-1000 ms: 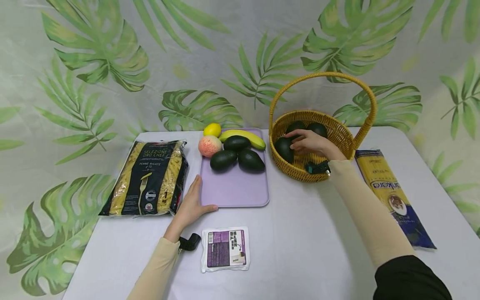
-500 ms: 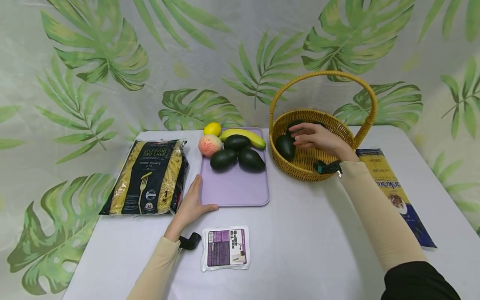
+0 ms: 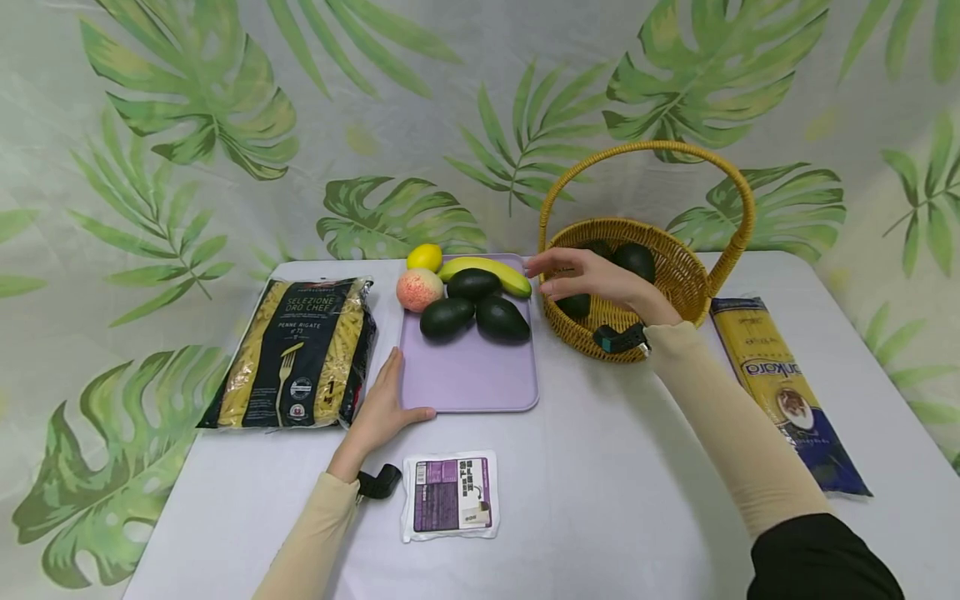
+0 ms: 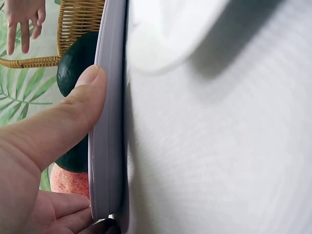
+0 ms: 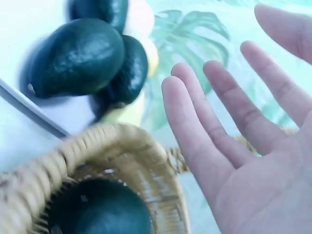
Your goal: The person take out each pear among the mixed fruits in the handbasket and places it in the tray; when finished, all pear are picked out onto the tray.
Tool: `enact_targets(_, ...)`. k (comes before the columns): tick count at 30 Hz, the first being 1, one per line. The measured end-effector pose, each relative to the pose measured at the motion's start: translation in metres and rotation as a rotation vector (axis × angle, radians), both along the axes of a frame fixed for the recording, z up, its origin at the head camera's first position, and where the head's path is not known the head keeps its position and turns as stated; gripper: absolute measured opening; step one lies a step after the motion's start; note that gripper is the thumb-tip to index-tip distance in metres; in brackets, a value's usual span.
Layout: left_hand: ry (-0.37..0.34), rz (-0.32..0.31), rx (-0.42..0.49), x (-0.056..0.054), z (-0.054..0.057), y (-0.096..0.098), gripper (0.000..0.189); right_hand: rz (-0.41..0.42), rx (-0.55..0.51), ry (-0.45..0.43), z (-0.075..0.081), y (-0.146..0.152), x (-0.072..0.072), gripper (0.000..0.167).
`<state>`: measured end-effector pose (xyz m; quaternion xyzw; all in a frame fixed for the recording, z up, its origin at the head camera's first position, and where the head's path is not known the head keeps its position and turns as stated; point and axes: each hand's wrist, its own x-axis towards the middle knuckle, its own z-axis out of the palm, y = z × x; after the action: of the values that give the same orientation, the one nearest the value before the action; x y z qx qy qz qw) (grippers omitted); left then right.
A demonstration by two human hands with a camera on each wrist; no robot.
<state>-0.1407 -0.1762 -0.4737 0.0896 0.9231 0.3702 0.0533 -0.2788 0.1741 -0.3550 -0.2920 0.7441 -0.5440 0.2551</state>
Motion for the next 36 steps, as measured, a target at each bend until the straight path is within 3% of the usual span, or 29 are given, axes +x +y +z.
enact_targets(8, 0.005, -0.002, 0.003, 0.001, 0.001, 0.000, 0.113, 0.125, 0.085, 0.010, -0.011, -0.034, -0.007, 0.053)
enact_targets(16, 0.004, 0.003, 0.010, 0.001, 0.001, 0.000, 0.114, 0.155, 0.214, 0.029, -0.015, -0.053, -0.010, 0.052)
enact_targets(22, 0.004, 0.003, 0.009, 0.000, 0.000, 0.000, 0.114, 0.189, 0.283, 0.111, -0.026, -0.062, -0.013, 0.050)
enact_targets(30, 0.006, 0.001, 0.002, 0.001, 0.001, -0.001, 0.113, 0.135, 0.415, 0.154, -0.040, -0.070, -0.012, 0.048)
enact_targets(36, 0.014, 0.003, 0.002, 0.001, 0.000, 0.000, 0.114, 0.089, 0.434, 0.280, -0.046, -0.076, -0.008, 0.047)
